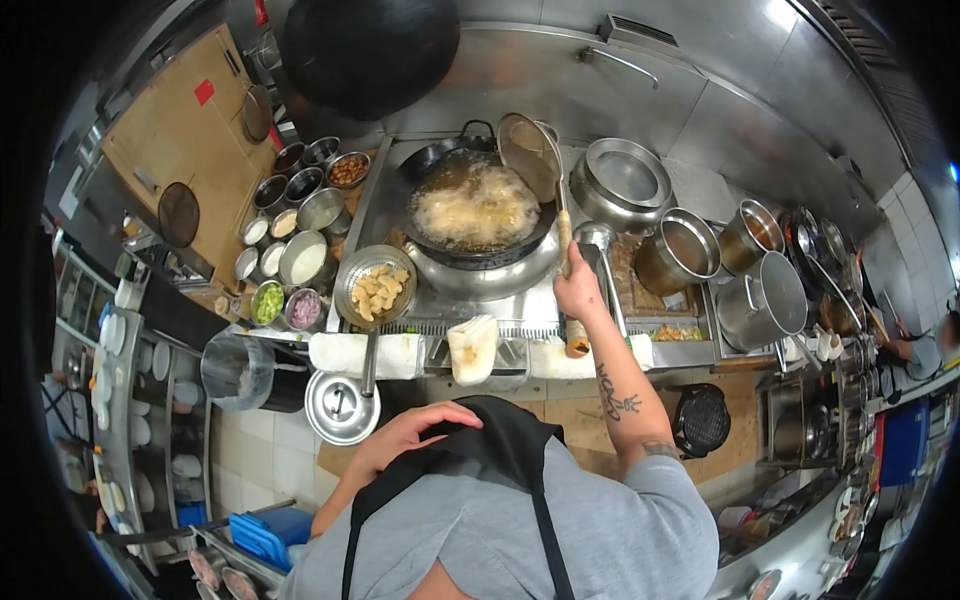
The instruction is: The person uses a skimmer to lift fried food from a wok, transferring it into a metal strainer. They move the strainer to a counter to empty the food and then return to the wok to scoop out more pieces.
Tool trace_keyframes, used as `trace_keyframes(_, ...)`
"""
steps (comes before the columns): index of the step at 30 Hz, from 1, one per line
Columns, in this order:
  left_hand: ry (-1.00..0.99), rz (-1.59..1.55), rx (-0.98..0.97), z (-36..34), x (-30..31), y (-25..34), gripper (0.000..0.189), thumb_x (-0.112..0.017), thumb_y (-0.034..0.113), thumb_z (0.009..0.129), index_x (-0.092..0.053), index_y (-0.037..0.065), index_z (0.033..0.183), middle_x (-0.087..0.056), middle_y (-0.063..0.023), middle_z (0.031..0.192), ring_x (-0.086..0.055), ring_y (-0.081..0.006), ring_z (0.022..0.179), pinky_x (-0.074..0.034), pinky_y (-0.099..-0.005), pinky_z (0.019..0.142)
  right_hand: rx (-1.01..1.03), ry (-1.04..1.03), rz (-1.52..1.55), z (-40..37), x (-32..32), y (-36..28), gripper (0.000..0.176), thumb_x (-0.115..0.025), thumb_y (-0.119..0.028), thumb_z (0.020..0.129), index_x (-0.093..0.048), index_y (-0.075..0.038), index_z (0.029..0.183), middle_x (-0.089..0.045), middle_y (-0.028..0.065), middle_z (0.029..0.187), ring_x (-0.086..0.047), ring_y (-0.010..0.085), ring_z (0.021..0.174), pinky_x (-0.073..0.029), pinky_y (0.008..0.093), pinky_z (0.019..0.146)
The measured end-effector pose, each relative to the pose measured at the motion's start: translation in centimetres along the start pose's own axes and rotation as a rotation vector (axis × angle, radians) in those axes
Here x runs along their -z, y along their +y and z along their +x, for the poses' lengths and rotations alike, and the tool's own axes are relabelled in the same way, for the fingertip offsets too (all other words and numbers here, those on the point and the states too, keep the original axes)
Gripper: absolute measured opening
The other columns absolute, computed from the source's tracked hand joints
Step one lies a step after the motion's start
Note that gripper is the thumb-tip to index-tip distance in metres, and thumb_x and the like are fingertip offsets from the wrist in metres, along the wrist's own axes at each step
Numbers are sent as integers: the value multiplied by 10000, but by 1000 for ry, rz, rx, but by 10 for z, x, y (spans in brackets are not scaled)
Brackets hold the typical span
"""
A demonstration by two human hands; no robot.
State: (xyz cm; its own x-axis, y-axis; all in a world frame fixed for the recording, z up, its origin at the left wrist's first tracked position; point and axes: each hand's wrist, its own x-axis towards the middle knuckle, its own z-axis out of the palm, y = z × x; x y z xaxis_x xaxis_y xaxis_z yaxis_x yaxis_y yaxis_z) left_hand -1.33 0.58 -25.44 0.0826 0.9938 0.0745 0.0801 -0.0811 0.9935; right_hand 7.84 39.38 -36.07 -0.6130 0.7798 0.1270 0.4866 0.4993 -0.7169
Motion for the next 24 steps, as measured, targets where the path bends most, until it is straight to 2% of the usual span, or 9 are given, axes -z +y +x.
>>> trace_keyframes(1, 7, -3, -2, -1, 0, 0, 389, -573, -35, 951, -581, 45, 1332, -591, -100, 1330, -550, -251, 1275, -406, -353, 1098, -200, -165, 137, -10, 14, -37, 812, -555, -33, 840, -244, -28, 1590, -695, 243, 990, -706, 277, 799, -557, 393, 672)
trace_keyframes(4, 26, -2, -4, -6, 0, 0, 388, -571, -30, 953, -580, 45, 1333, -590, -103, 1330, -549, -254, 1275, -406, -355, 1097, -392, -363, 356, -9, 12, -46, 847, -556, -2, 839, -191, -33, 1603, -659, 155, 884, -642, 201, 662, -517, 377, 530)
trace_keyframes(5, 31, 4, -4, -7, 0, 1, 388, -570, -29, 953, -579, 46, 1334, -590, -104, 1330, -549, -255, 1275, -406, -356, 1096, -367, -406, 493, -8, 15, -50, 854, -566, 48, 835, -184, -17, 1595, -629, 114, 840, -617, 199, 639, -508, 363, 517)
trace_keyframes(8, 35, 6, -4, -9, 1, 0, 391, -571, -29, 950, -578, 46, 1334, -590, -106, 1330, -548, -258, 1275, -406, -358, 1096, -445, -520, 727, 1, 19, -49, 821, -588, 84, 830, -226, 26, 1566, -624, 119, 848, -617, 198, 643, -506, 356, 511)
trace_keyframes(9, 35, 4, -4, -10, 1, 0, 392, -571, -29, 949, -578, 46, 1334, -590, -107, 1330, -548, -259, 1276, -406, -359, 1096, -443, -557, 766, 5, 22, -52, 780, -614, 105, 821, -284, 62, 1527, -624, 129, 885, -617, 195, 647, -507, 344, 507)
trace_keyframes(10, 33, 0, -4, -11, 0, 0, 391, -570, -29, 949, -578, 45, 1334, -589, -107, 1330, -548, -259, 1276, -406, -360, 1096, -463, -548, 777, 5, 26, -55, 715, -617, 117, 811, -361, 72, 1477, -624, 131, 919, -621, 190, 657, -510, 337, 503)
trace_keyframes(12, 30, -5, -9, -12, 0, 1, 390, -569, -28, 950, -578, 44, 1333, -589, -109, 1331, -548, -261, 1276, -406, -361, 1096, -466, -608, 792, 6, 38, -64, 654, -607, 110, 818, -413, 64, 1441, -623, 142, 931, -620, 177, 667, -510, 312, 501)
trace_keyframes(18, 42, -30, 2, -17, -2, 0, 394, -566, -32, 948, -578, 45, 1334, -589, -112, 1331, -551, -259, 1272, -406, -360, 1096, -512, -708, 930, 10, 53, -57, 612, -571, 83, 835, -437, 42, 1431, -626, 150, 925, -615, 157, 671, -508, 281, 504)
trace_keyframes(24, 76, -21, 8, -23, -3, 4, 402, -566, -43, 942, -577, 45, 1335, -591, -108, 1329, -552, -258, 1273, -408, -360, 1096, -523, -698, 919, -1, 48, -78, 540, -563, 96, 825, -469, 46, 1355, -615, 154, 895, -611, 179, 653, -497, 289, 495)
